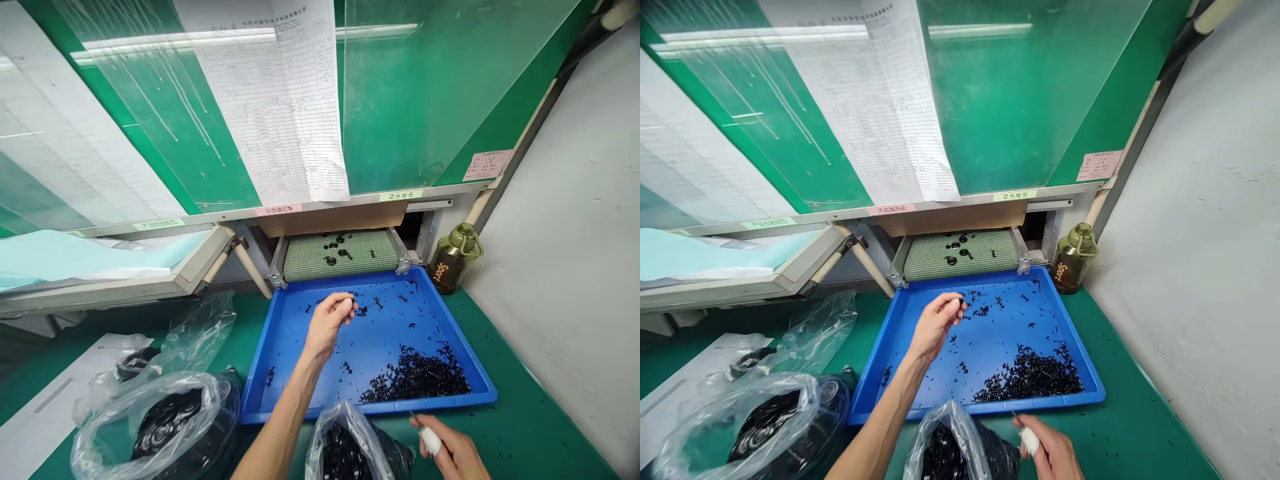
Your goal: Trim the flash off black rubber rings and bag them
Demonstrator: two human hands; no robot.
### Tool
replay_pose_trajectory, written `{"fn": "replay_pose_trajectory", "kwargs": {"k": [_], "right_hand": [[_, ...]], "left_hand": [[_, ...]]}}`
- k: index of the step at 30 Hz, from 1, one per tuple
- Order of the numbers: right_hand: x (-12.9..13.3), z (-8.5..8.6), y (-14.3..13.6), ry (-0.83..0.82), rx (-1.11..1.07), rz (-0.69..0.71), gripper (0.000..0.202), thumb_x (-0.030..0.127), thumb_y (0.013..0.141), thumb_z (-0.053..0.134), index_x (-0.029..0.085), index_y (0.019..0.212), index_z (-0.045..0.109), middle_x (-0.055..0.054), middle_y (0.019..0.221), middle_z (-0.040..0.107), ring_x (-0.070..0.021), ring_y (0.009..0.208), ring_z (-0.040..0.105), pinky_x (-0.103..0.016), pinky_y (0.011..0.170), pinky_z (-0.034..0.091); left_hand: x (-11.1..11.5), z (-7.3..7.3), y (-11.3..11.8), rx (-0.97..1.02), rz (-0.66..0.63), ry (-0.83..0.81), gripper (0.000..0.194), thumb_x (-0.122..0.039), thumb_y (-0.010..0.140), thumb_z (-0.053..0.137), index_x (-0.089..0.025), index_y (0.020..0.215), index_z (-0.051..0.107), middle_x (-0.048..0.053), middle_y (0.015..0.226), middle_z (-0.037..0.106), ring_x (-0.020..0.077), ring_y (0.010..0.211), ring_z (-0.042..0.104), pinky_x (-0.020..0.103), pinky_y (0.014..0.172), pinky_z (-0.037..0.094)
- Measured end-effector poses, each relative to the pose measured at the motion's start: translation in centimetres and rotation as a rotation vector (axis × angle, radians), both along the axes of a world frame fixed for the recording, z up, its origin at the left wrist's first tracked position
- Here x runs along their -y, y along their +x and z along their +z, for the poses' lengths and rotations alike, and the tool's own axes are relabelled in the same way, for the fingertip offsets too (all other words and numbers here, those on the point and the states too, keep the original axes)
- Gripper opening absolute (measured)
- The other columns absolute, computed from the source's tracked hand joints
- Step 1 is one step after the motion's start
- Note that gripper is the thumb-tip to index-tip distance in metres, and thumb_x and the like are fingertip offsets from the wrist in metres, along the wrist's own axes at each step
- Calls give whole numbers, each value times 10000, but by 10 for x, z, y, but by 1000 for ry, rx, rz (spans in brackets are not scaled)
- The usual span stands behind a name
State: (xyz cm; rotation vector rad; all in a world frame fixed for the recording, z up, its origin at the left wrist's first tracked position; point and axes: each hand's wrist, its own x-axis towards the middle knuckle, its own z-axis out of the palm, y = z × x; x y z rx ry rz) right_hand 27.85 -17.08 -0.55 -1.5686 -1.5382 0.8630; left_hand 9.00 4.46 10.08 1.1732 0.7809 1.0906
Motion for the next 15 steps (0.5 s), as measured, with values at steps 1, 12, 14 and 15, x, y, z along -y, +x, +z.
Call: {"fn": "replay_pose_trajectory", "kwargs": {"k": [1,12,14,15], "right_hand": [[-3,13,-2,36,34,-20,362,301,816,392,200,1002,686,-47,696,703,-161,586,637,-223,571,512],[-2,99,-55,265,187,-131,349,189,836,364,201,1029,654,-62,964,696,-176,841,656,-256,704,535],[1,105,-60,300,212,-125,361,154,838,352,204,1053,637,-65,1023,677,-179,910,640,-271,756,526],[2,108,-63,315,226,-122,367,140,838,348,204,1064,630,-65,1033,670,-178,923,634,-274,768,521]], "left_hand": [[20,-1,-3,92,-21,-69,255,-348,750,661,-154,914,642,43,752,647,99,600,533,218,540,390],[123,11,-26,444,-41,-304,202,-221,698,736,-152,873,661,51,819,639,92,684,559,181,569,415],[133,14,-27,456,-38,-337,197,-218,696,738,-137,857,657,65,839,650,92,688,568,179,587,433],[137,14,-27,462,-39,-356,195,-224,698,737,-132,846,651,68,832,654,91,680,569,177,582,436]]}}
